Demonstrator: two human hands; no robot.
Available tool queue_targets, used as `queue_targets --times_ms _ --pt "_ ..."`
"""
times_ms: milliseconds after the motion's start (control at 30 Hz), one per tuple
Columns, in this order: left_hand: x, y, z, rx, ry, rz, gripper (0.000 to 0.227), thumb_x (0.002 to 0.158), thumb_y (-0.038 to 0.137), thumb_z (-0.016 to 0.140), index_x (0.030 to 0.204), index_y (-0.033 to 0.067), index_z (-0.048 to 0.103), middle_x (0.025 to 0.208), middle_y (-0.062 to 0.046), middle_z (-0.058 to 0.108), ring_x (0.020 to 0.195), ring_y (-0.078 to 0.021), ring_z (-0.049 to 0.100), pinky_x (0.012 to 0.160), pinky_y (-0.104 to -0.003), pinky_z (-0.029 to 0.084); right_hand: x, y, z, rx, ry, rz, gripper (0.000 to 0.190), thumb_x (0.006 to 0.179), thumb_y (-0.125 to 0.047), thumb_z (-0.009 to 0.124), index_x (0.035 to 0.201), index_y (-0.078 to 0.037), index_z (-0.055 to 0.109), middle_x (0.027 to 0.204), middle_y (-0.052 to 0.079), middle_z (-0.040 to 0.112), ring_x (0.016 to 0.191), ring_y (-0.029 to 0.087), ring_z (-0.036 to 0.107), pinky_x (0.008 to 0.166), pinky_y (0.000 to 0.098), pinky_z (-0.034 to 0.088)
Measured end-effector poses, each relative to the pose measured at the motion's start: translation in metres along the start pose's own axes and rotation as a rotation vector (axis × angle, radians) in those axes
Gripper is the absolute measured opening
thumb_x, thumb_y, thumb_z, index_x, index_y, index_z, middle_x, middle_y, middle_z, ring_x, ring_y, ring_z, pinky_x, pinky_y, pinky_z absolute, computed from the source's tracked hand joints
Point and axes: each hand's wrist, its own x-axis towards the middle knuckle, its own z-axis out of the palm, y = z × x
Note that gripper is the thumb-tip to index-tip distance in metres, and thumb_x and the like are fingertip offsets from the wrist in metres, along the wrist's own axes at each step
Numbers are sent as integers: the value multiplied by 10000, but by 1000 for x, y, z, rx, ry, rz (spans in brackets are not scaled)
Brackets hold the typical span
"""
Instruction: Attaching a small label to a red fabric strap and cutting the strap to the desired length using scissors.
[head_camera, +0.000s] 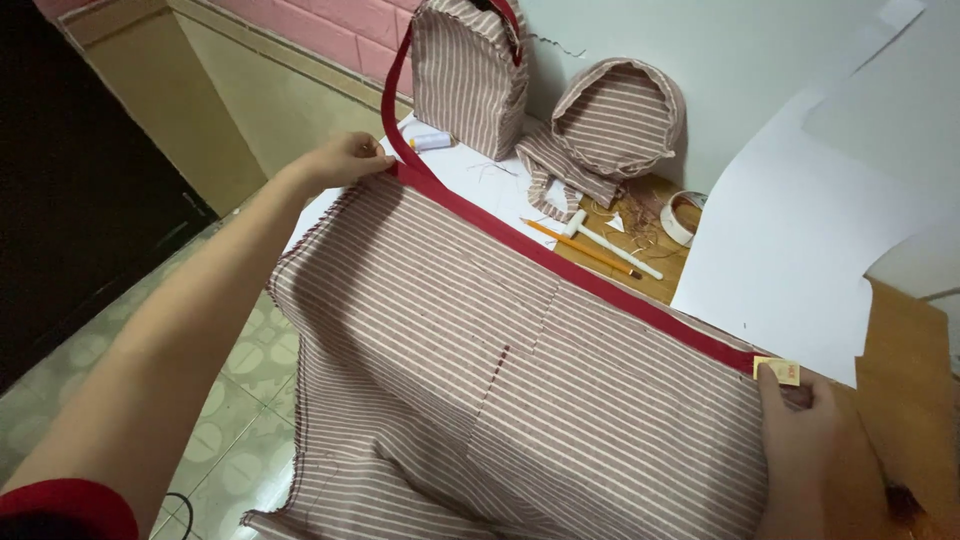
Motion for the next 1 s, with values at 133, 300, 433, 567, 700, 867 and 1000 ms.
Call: queue_targets --times_ms 133,300,433,567,700,867,1000 --pt "-8 7 2 -28 -35 -5 199 1138 371 609 1088 185 556 1073 -29 666 908 -168 556 778 -349 430 8 15 2 2 53 -15 231 1100 -194 777 1217 -21 678 1182 175 713 1029 301 673 850 479 555" --pt "7 -6 10 -25 -1 70 225 1098 327 685 1128 150 550 1125 -63 764 945 -192 646 768 -368 474 1 2 0 30 96 -36 242 1113 -151 782 1261 4 667 1192 201 713 1021 305 676 826 461 567" --pt "7 -1 16 40 -2 34 218 1102 332 674 1150 150 565 1152 -88 791 948 -220 676 728 -382 516 -7 -9 -4 44 88 57 243 1118 -217 759 1235 -44 637 1215 151 704 1048 281 669 860 475 555" --pt "9 -5 23 61 -5 76 273 1088 343 697 1191 119 581 1075 -100 795 959 -220 724 824 -386 545 9 20 3 41 137 -52 252 1117 -194 787 1246 -21 656 1169 158 719 1001 280 679 818 447 562" --pt "13 -7 27 127 34 105 277 1079 359 705 1206 119 652 1116 -106 770 980 -242 718 840 -402 572 12 22 3 -25 147 -79 231 1118 -201 795 1210 -21 684 1133 157 709 960 290 678 774 474 551" --pt "14 -6 31 188 79 81 255 1063 372 730 1156 135 724 1164 -119 738 996 -275 672 846 -415 559 10 16 3 -68 127 -21 249 1120 -228 789 1224 -33 674 1148 145 729 980 286 679 774 476 560" --pt "19 -14 34 176 110 94 242 1060 385 742 1086 146 717 1105 -99 739 954 -251 663 814 -407 535 3 3 0 -2 99 15 254 1116 -241 747 1247 -59 628 1155 124 696 983 264 658 832 470 536"
